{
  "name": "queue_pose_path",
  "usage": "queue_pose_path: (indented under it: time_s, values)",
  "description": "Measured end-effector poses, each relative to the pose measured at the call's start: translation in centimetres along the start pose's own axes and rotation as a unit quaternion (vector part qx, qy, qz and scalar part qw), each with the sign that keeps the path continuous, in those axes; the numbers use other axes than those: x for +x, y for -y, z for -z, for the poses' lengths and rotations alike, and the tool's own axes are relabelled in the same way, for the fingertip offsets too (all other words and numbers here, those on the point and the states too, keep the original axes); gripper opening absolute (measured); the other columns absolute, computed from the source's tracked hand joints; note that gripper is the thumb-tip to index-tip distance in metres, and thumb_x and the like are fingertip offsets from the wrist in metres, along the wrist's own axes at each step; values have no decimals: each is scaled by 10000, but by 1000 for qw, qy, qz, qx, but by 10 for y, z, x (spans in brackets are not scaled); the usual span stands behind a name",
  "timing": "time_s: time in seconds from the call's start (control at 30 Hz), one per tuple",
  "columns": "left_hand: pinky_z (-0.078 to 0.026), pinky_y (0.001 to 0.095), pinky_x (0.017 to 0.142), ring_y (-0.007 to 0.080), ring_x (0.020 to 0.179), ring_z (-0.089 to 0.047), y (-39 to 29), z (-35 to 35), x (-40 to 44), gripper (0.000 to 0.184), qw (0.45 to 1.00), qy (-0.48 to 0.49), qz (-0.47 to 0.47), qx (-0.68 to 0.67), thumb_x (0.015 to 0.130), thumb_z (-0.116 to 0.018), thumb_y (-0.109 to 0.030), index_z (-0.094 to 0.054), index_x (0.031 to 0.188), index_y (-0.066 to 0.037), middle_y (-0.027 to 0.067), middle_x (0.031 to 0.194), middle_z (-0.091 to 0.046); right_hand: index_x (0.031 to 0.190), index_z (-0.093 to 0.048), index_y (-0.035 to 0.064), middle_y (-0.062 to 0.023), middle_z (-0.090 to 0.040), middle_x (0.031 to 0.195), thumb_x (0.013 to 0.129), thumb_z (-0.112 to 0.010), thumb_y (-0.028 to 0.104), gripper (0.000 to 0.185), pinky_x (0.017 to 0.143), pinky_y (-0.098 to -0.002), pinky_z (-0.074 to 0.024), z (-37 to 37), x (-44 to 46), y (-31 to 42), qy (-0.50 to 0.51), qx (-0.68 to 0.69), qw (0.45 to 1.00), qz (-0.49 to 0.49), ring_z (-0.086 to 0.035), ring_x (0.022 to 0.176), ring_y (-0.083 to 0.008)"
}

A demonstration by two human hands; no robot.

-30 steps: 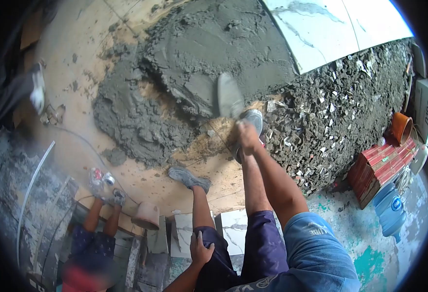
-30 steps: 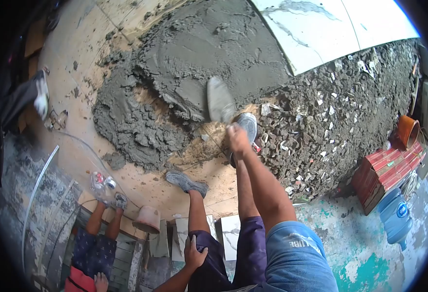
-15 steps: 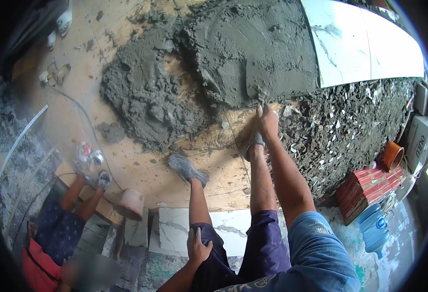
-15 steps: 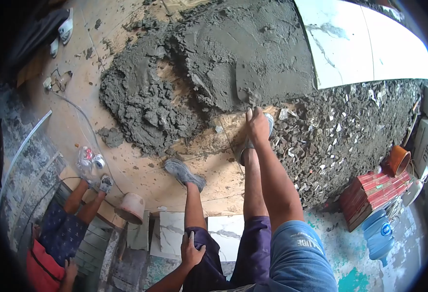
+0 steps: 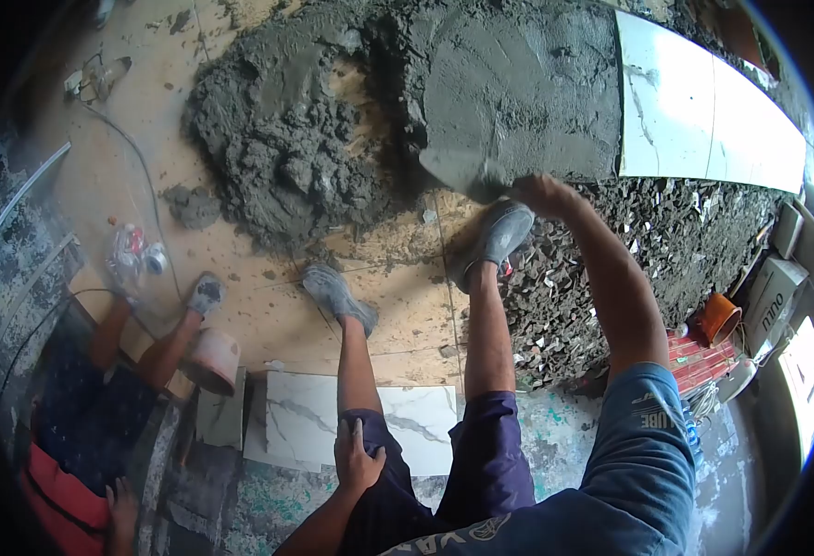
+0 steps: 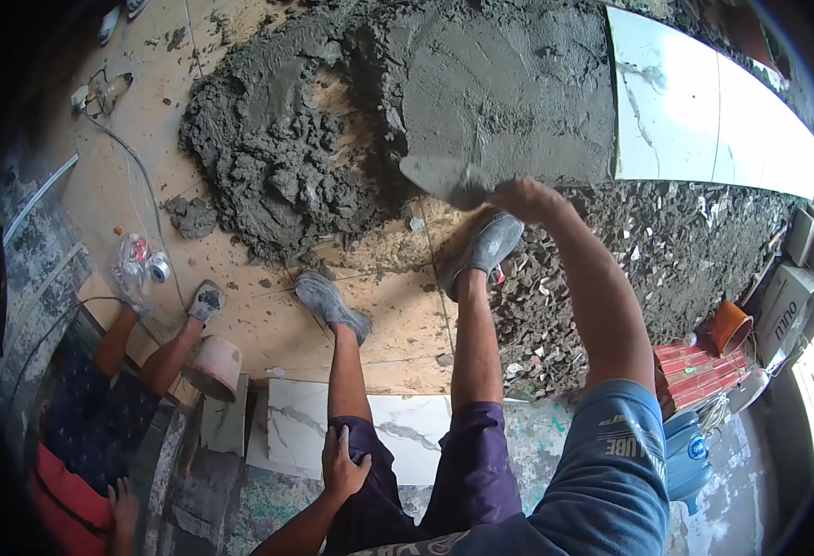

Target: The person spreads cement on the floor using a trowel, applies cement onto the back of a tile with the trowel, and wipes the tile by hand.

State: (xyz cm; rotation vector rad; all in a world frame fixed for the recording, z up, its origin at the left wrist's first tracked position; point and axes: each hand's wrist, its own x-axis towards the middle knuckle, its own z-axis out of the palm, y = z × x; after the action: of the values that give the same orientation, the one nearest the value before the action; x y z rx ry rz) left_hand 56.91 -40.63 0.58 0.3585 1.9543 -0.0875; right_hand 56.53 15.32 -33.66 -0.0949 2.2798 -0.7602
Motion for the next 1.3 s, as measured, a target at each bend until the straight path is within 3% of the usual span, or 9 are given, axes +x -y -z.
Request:
queue_pose_path:
  time_s: [0.27,0.37,0.53,0.7,0.93,1.03,1.17,1.23,1.3]
  values:
    - [-335,511,1089,480,1325,-376,-3,5,1,839,1000,12,1,-3,731,-770,-274,-390,1431,-12,348,1448,-345,977,-669,76,-129,-687,919,946,-544,347,301,780,-434,-529,-8,-18,38,-42,225,964,-136,-665,877,-322]
    - [-326,506,1103,483,1334,-368,-4,7,3,849,1000,13,-3,-4,723,-775,-258,-386,1432,0,360,1440,-351,1004,-668,89,-133,-695,976,940,-540,402,345,804,-427,-530,-27,-19,48,-52,230,965,-116,-668,916,-324]
    - [-326,509,1102,479,1329,-373,-6,10,3,848,1000,16,-2,6,725,-776,-261,-386,1431,0,352,1432,-367,1207,-607,194,-138,-711,911,955,-497,467,387,712,-444,-551,-15,-24,86,-122,120,950,-259,-694,836,-327]
    - [-302,507,1119,472,1348,-354,-4,7,3,867,999,25,3,21,740,-767,-295,-361,1453,-14,344,1455,-344,1123,-587,145,-163,-697,952,962,-491,449,357,742,-475,-539,-27,-23,83,-123,152,913,-358,-685,865,-365]
    - [-298,495,1127,472,1349,-354,-14,20,4,879,999,16,-4,34,734,-774,-307,-360,1450,-8,348,1454,-342,1049,-574,75,-204,-664,924,970,-493,431,374,774,-501,-488,-28,-100,61,-270,244,717,-594,-642,901,-399]
    - [-296,495,1129,477,1349,-353,-21,32,8,869,998,11,-13,59,733,-773,-303,-367,1438,3,351,1452,-340,1054,-558,75,-168,-624,950,937,-567,356,304,771,-482,-482,-16,-130,75,-389,199,685,-583,-621,903,-384]
    - [-297,500,1127,490,1346,-348,-43,59,18,859,998,-4,-20,65,740,-759,-305,-367,1433,17,356,1454,-334,1118,-527,27,-159,-584,911,864,-650,208,336,732,-485,-471,19,-137,113,-635,146,646,-397,-610,812,-343]
    - [-297,501,1127,495,1344,-347,-57,80,20,857,997,-12,-34,67,746,-751,-314,-365,1434,21,353,1457,-332,1074,-521,25,-173,-612,848,830,-685,116,308,711,-458,-500,34,-118,133,-593,369,586,-410,-611,777,-414]
    - [-292,499,1129,491,1344,-349,-85,101,20,832,995,-18,-56,78,769,-724,-327,-368,1436,22,344,1461,-333,1038,-515,29,-208,-634,832,853,-671,176,284,688,-488,-494,27,-84,128,-555,370,635,-390,-626,761,-438]
